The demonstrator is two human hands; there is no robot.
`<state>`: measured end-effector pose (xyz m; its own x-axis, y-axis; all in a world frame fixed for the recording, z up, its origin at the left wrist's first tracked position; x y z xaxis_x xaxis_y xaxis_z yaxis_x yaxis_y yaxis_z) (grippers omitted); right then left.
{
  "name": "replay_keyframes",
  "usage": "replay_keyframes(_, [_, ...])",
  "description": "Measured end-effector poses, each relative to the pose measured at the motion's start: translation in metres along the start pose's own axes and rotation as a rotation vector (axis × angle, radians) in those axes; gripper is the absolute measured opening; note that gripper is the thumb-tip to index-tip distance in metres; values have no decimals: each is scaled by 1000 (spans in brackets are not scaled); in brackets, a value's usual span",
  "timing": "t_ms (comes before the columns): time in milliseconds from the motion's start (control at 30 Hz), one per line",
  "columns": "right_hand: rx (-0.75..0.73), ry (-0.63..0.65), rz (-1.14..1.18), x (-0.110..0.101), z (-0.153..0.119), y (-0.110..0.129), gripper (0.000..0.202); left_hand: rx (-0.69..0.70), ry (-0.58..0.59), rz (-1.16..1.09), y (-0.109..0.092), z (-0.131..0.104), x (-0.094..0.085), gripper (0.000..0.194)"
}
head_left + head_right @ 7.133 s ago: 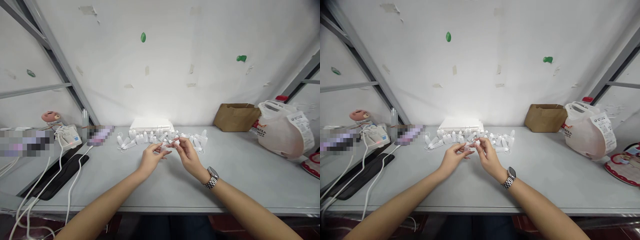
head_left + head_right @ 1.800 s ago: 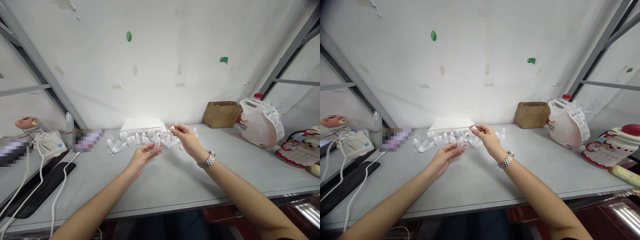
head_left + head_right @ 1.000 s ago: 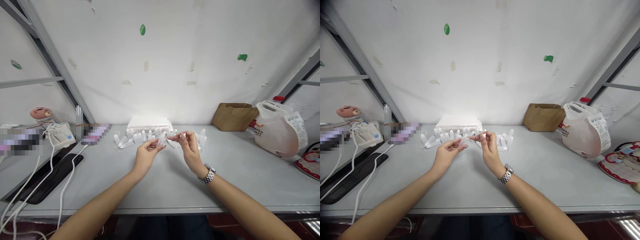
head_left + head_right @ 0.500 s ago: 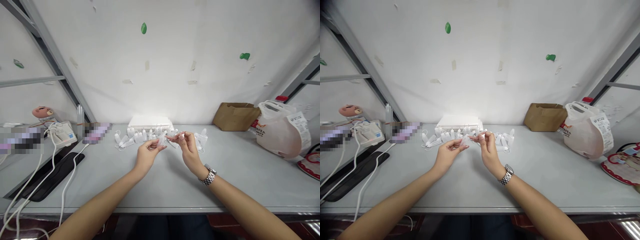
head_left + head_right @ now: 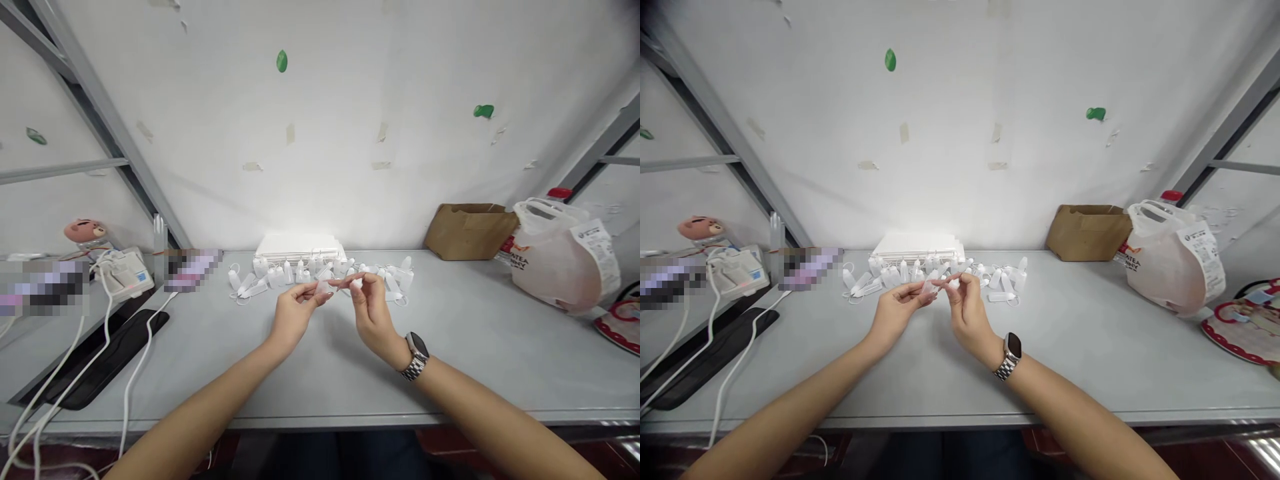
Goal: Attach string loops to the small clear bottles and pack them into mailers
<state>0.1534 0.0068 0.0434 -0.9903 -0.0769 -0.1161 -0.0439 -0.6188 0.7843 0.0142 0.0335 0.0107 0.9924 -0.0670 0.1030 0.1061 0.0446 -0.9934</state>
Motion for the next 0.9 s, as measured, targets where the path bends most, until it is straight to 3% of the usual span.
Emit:
replay_keyframes(200, [46,-195,-57,-29,14,3,12,-42,164,-77,-3,-6,14,31])
replay_keyframes(467, [334,100,243,-23,22,-21,15,-30,195,-62,-9,-11,17,33])
replay_keyframes(767, [388,122,353,-23,23,-23,10,1,305,-50,-9,-8,16,31])
replay_keyframes(900, [428,114,390,-20,21,-27,14,15,359,-86,-10,-9,19,48])
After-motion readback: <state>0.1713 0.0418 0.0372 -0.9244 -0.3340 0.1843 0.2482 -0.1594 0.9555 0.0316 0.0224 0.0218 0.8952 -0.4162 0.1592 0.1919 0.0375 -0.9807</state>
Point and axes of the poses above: each hand's wrist, its own z-axis towards the middle knuckle, its own x-axis out of the palm, y = z × x, the point moved 5 cm from there along z, towards the middle knuckle, and after that the axes turned 4 degrees about y, right-handed, at the moved point
